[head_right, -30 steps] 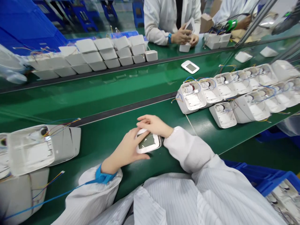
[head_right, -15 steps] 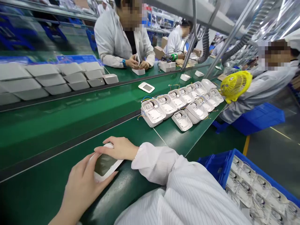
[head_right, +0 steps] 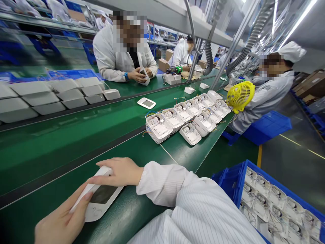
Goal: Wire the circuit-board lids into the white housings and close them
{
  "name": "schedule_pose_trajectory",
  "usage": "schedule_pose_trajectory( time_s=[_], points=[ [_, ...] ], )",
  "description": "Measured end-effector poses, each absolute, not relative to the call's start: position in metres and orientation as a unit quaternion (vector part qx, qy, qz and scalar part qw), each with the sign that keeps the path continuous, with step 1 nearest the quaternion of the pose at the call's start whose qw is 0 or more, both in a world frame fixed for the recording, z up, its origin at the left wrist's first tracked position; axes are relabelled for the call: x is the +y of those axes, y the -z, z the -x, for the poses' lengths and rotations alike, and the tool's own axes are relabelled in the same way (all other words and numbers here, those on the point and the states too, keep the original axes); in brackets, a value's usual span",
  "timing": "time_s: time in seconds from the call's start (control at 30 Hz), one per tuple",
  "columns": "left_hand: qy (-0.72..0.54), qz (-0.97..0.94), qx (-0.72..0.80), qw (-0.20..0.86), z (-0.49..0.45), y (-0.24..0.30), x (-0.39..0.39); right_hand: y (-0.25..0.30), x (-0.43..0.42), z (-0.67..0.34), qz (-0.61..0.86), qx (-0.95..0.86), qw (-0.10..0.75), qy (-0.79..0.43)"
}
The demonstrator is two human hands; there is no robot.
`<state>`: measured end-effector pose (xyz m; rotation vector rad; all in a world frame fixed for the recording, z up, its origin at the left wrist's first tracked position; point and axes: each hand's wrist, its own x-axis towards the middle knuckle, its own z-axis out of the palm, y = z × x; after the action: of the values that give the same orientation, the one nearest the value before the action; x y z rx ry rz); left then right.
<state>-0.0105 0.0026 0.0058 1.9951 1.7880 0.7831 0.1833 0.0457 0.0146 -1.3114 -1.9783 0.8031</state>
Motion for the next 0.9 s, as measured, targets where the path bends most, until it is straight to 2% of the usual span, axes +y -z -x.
schedule_pose_trajectory(
  time_s=[0.17, 0.43, 0.67, 0.83, 0.9],
  points=[
    [-0.277, -0.717, 0.618, 0.163, 0.009, -0.001, -0.001, -0.013, 0.045, -0.180, 0.508, -0.756, 0.322, -0.257],
    [-0.240, -0.692, 0.642, 0.228, 0.003, 0.002, -0.006, -0.006, 0.051, -0.179, 0.551, -0.766, 0.254, -0.211],
    [-0.235, -0.612, 0.709, 0.260, 0.005, -0.006, 0.001, -0.014, 0.051, -0.184, 0.509, -0.774, 0.292, -0.237],
    [-0.228, -0.545, 0.749, 0.300, 0.004, -0.013, 0.003, -0.019, 0.054, -0.186, 0.541, -0.781, 0.169, -0.262],
    [-0.236, -0.558, 0.739, 0.295, 0.004, -0.013, 0.003, -0.019, 0.055, -0.186, 0.537, -0.783, 0.170, -0.263]
  ],
)
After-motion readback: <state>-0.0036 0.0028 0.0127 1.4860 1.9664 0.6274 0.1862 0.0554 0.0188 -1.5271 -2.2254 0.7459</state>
